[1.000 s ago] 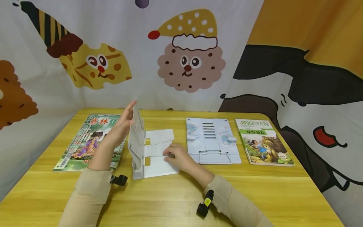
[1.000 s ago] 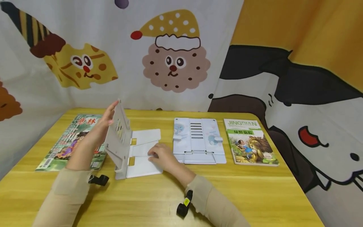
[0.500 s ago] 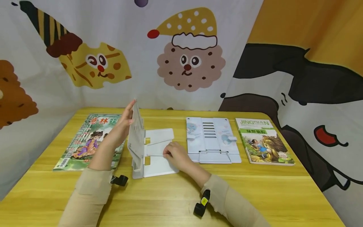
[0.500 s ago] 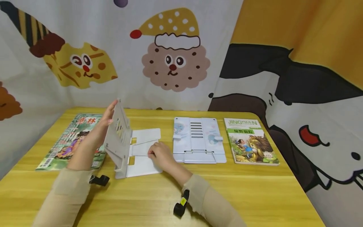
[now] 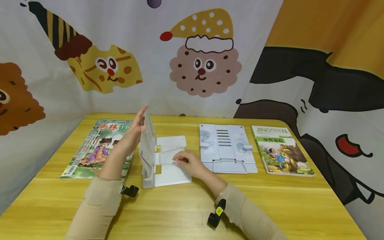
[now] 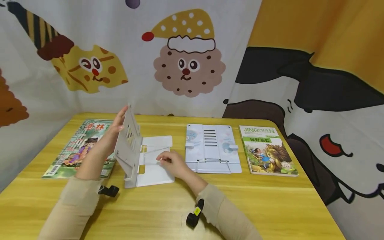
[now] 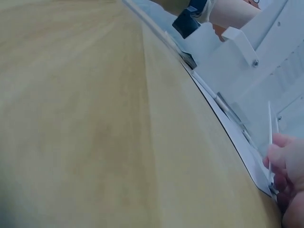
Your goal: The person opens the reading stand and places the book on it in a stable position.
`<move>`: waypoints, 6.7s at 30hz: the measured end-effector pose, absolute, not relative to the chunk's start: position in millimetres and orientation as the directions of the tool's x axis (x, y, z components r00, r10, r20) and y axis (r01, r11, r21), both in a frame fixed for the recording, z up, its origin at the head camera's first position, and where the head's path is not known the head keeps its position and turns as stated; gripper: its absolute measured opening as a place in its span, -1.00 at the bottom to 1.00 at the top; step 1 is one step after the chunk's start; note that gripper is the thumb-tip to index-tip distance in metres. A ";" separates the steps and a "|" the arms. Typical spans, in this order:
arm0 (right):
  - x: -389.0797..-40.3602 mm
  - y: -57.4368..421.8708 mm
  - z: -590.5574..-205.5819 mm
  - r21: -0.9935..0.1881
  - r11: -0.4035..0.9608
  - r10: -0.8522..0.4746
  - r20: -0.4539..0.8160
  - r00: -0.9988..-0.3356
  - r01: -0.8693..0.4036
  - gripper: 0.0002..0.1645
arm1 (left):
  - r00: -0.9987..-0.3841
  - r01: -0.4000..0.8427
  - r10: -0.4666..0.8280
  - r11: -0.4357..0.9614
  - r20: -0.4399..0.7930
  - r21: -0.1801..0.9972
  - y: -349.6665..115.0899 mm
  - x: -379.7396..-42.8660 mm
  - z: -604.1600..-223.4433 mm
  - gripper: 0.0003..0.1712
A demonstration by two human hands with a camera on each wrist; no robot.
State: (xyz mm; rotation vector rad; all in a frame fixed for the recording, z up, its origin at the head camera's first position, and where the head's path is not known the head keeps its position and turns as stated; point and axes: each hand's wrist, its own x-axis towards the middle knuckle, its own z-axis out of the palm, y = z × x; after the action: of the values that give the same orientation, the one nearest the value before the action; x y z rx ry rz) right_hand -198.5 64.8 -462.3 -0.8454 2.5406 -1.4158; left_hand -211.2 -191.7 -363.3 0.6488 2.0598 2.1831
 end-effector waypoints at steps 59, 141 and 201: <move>-185.6 81.3 -425.9 -0.890 0.256 -0.593 0.164 -0.789 -0.377 -0.68 | -0.903 0.266 0.386 0.152 0.191 0.952 -106.5 -211.0 -359.4 -0.21; -156.0 73.6 -392.0 -0.711 0.242 -0.265 0.606 -0.750 -0.660 -0.27 | -0.959 0.200 0.258 0.306 0.121 0.931 -175.8 -281.7 -363.3 -0.33; -265.9 97.5 -370.7 -0.768 0.463 -0.186 0.404 -0.896 -0.443 -0.30 | -0.972 0.234 0.084 0.427 0.219 0.874 -215.1 -240.8 -373.8 -0.12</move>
State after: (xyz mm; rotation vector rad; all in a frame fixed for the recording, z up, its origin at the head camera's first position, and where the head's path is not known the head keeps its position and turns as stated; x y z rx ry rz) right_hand -265.9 97.5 -370.7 -0.6392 2.9050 -1.6629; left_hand -240.8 -215.1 -373.8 0.3109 2.7708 1.7345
